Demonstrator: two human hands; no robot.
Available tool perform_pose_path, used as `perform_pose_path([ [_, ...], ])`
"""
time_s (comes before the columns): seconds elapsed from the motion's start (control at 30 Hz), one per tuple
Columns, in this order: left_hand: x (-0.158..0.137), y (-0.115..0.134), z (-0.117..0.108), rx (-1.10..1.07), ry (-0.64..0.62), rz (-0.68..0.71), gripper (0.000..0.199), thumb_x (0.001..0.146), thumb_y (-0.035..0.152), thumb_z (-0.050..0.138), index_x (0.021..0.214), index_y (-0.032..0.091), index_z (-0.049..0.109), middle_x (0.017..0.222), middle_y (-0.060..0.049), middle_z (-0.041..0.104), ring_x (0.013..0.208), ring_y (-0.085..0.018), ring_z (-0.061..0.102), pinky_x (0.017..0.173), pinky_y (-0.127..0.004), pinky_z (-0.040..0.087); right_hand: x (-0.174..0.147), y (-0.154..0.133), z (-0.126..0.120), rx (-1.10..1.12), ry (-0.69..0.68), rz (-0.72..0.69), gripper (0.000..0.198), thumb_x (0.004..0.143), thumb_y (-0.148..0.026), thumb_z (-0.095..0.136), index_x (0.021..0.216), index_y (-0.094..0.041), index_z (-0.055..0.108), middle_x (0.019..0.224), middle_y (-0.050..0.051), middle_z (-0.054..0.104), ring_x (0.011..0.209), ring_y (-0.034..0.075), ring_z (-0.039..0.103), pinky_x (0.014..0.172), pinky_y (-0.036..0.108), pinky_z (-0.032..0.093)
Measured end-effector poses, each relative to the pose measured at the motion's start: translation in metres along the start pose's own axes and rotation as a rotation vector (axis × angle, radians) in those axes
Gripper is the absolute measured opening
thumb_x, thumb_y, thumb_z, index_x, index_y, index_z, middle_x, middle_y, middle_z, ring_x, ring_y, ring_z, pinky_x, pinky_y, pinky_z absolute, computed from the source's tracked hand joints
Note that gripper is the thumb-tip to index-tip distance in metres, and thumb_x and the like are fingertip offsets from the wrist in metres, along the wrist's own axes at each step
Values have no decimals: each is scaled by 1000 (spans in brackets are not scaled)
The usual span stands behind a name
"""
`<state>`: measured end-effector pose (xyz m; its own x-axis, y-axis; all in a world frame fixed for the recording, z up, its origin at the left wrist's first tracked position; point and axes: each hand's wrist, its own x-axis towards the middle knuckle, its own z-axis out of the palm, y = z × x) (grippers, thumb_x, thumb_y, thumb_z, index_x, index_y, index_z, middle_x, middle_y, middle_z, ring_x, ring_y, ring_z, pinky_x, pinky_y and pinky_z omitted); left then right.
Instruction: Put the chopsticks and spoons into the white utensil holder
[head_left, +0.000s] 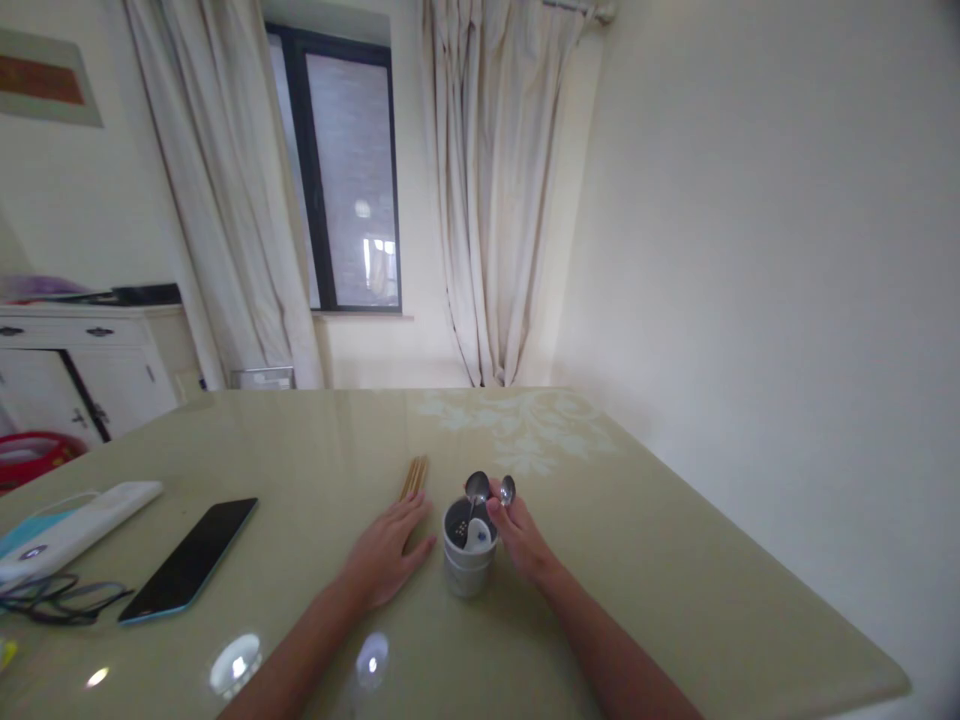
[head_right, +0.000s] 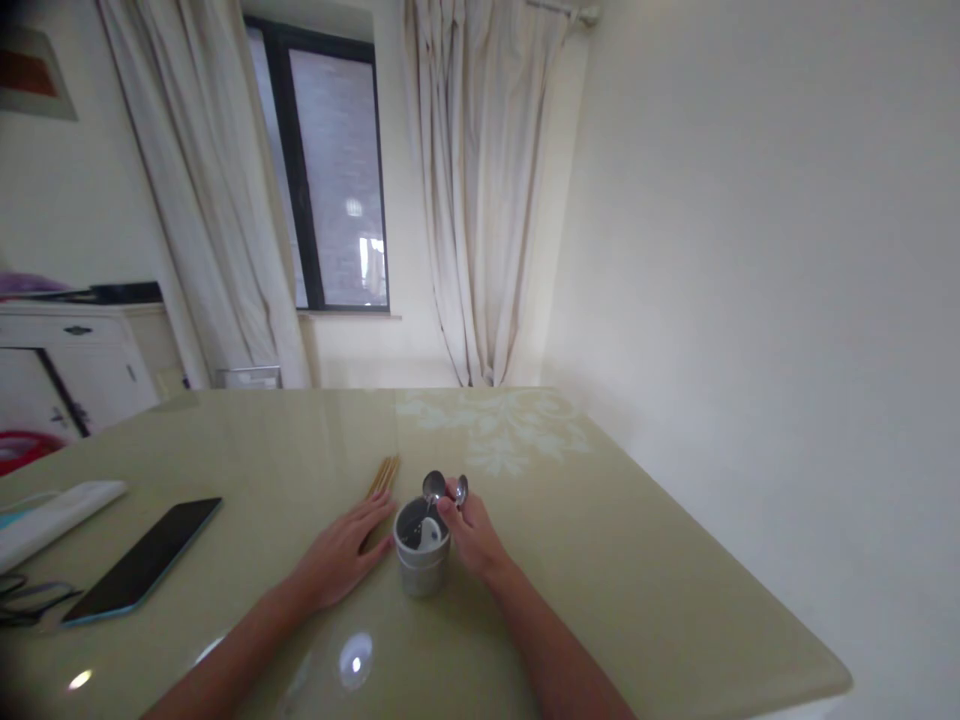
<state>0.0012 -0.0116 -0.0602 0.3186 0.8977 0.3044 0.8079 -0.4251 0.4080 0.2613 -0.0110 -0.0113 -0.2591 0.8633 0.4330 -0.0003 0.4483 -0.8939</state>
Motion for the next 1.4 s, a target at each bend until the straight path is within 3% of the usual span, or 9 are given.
perform_pose_path([
  [0.17, 4, 5, -7, -49, 22, 1, 56, 99, 53, 57, 144, 22, 68, 158, -13, 59, 151, -31, 52, 130, -53, 35, -6, 0, 0, 110, -151, 56, 90, 82, -95, 52, 134, -24, 72, 112, 11, 76, 101, 31, 71, 95, 44, 53],
  [0.33, 22, 56, -42, -480, 204, -133, 59, 107, 60, 39, 142, 23, 68, 152, -12, 66, 146, -29, 57, 128, -50, 37, -5, -5, 5, 101, -152, 70, 82, 93, -89, 44, 129, -23, 76, 114, 13, 79, 105, 31, 73, 100, 45, 54],
  [0.4, 36, 81, -57, -673, 136, -120, 59, 104, 64, 45, 141, 24, 69, 152, -11, 66, 145, -31, 58, 126, -50, 40, -3, -6, 7, 114, -149, 68, 82, 96, -87, 40, 125, -20, 79, 114, 14, 79, 106, 31, 74, 102, 45, 54],
  [0.53, 58, 112, -68, -854, -170, -11, 62, 87, 61, 75, 136, 23, 73, 143, -12, 72, 132, -32, 66, 116, -46, 51, 1, -4, 7, 94, -147, 31, 86, 99, -84, 36, 118, -14, 81, 110, 17, 81, 103, 32, 75, 102, 47, 55],
  [0.73, 63, 120, -54, -1039, -324, -53, 42, 90, 59, 70, 115, 27, 83, 127, -5, 81, 123, -30, 71, 114, -46, 51, 1, 7, 0, -51, -45, 109, 90, 99, -86, 33, 102, -10, 81, 89, 14, 79, 90, 30, 73, 88, 42, 58],
  [0.93, 65, 115, -41, -956, -98, -40, 34, 94, 56, 62, 94, 26, 79, 102, -5, 86, 97, -26, 78, 90, -35, 60, -1, 2, 5, 111, -232, 12, 91, 90, -92, 45, 121, -12, 76, 113, 16, 76, 107, 33, 70, 103, 47, 53],
  [1.1, 66, 124, -56, -836, 177, 3, 31, 99, 48, 57, 87, 24, 73, 92, -6, 84, 93, -23, 77, 85, -30, 57, -5, -1, 5, 177, -314, 12, 92, 81, -90, 65, 135, -15, 69, 114, 14, 75, 107, 33, 70, 98, 45, 54],
  [1.27, 73, 105, -92, -1352, 687, -139, 31, 95, 54, 70, 101, 24, 64, 77, 4, 70, 74, -16, 72, 83, -33, 61, -7, 1, 1, 117, -251, 76, 83, 83, -86, 66, 128, -17, 73, 110, 13, 77, 101, 31, 71, 91, 41, 55],
  [1.4, 63, 43, -98, -1563, 745, -340, 26, 91, 41, 78, 99, 21, 63, 71, 6, 62, 58, -8, 59, 64, -23, 58, -6, -1, 0, 138, -298, 61, 80, 86, -85, 65, 126, -17, 75, 108, 12, 78, 97, 29, 73, 88, 39, 55],
])
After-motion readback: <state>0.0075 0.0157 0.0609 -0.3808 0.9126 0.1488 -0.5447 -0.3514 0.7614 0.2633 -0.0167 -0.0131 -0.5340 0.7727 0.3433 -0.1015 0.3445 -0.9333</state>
